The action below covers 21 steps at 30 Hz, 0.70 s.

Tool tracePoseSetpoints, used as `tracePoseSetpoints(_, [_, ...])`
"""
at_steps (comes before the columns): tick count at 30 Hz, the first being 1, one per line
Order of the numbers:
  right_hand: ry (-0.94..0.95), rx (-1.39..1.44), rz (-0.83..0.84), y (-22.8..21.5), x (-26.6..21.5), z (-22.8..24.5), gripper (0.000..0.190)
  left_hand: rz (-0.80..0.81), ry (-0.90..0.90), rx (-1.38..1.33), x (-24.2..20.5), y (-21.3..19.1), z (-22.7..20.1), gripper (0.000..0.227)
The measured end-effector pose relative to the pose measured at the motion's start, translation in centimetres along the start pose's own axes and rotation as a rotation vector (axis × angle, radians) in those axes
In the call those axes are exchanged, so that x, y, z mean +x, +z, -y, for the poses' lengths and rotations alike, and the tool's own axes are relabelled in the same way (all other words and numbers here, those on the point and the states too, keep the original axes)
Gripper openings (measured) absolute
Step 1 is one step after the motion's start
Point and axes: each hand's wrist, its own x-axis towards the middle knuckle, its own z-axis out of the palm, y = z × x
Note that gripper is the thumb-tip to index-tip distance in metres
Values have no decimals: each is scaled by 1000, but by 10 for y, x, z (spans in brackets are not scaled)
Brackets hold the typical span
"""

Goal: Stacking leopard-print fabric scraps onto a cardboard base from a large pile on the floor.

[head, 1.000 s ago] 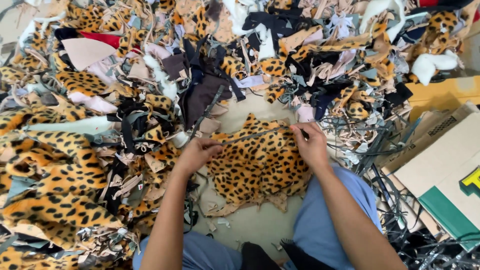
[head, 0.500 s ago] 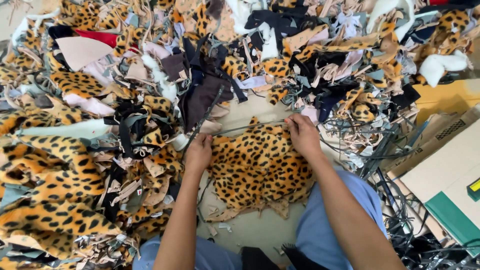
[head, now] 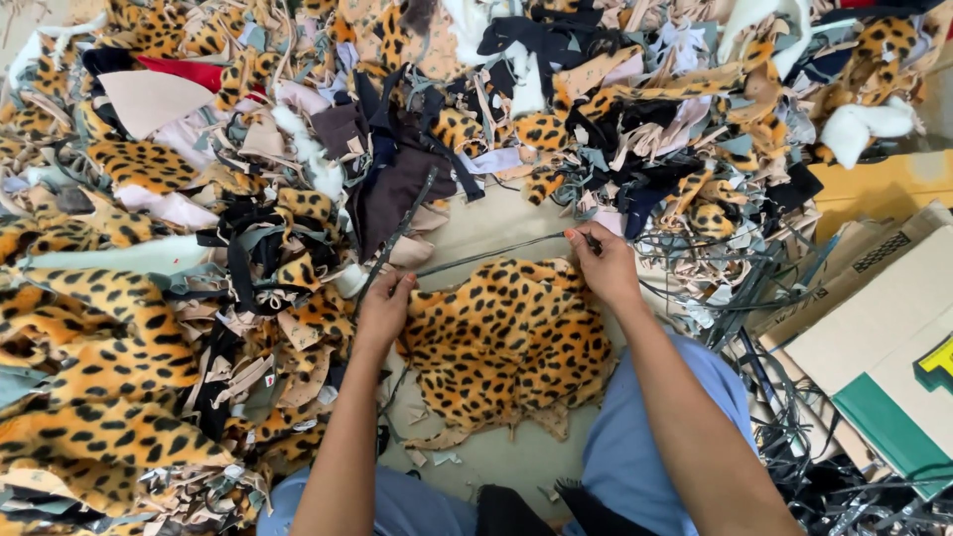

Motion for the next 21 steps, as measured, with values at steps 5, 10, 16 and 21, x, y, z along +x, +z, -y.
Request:
tracePoseSetpoints(5, [139,61,96,-7,9,-10,18,42,-221,-234,13,7,17,27])
tracePoseSetpoints(10, [311,169,243,-14,11,-17,18,147,-369,-456,-16,-11,-11,37])
tracePoseSetpoints(16, [474,284,343,-29,1,-8,20,187,-467,-432,-8,-7,-1,52])
tracePoseSetpoints(21, [456,133,502,-45,7,-25,21,355,-213,-309,3,-1,23,21])
